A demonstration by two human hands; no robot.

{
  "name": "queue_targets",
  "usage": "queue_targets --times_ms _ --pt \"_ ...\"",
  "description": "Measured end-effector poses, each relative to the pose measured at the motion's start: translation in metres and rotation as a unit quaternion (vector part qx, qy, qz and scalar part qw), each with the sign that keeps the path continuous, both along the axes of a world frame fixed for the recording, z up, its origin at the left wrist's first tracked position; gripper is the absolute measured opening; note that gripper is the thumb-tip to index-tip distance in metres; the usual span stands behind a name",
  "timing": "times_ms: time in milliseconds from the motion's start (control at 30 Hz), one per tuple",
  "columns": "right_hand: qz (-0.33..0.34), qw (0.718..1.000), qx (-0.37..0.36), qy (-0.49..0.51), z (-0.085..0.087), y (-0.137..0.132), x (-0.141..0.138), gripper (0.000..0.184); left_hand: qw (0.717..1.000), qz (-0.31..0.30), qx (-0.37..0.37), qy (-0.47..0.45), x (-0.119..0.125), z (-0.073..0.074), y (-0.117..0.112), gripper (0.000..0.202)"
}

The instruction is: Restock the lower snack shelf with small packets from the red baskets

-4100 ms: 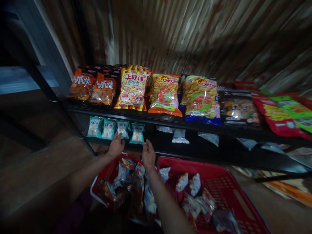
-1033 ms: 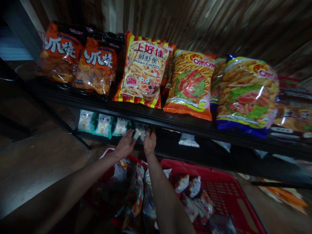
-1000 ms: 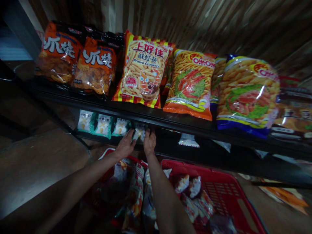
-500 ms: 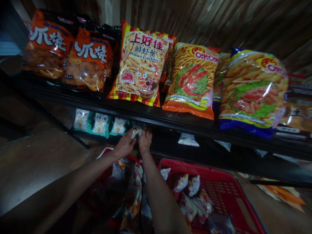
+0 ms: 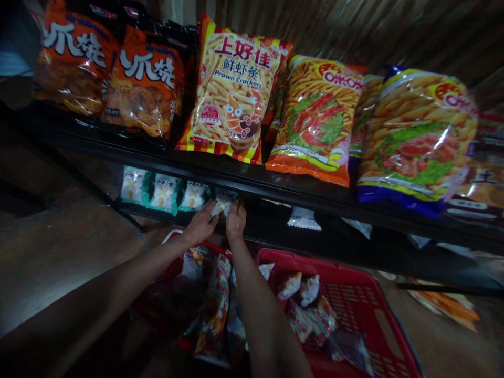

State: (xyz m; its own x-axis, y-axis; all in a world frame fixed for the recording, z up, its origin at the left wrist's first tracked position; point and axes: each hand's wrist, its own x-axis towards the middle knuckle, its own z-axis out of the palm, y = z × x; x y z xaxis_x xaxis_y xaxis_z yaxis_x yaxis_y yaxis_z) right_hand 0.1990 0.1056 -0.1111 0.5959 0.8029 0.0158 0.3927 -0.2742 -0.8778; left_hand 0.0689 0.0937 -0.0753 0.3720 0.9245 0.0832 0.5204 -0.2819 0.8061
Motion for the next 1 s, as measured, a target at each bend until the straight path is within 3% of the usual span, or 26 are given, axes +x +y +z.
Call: queue_targets --times_ms 233,433,667,1000 --pt "-0.019 1.000 -0.013 0.010 0.005 -0.013 -0.004 0.069 0.999 0.039 0.005 0.002 -0.015 0.013 0.005 0.047" --pt "-0.027 0.999 0.009 -0.025 0.006 -0.022 -0.004 0.071 0.991 0.097 -0.089 0.016 -0.025 0.009 -0.007 0.039" --pt "-0.019 0.998 0.038 -0.054 0.007 -0.038 -0.011 0.063 0.991 0.023 -0.108 0.073 -0.023 0.011 -0.037 0.034" --pt "-0.004 0.994 0.061 -0.087 0.022 -0.072 -0.023 0.066 0.987 -0.038 -0.110 0.110 -0.020 0.035 -0.058 0.031"
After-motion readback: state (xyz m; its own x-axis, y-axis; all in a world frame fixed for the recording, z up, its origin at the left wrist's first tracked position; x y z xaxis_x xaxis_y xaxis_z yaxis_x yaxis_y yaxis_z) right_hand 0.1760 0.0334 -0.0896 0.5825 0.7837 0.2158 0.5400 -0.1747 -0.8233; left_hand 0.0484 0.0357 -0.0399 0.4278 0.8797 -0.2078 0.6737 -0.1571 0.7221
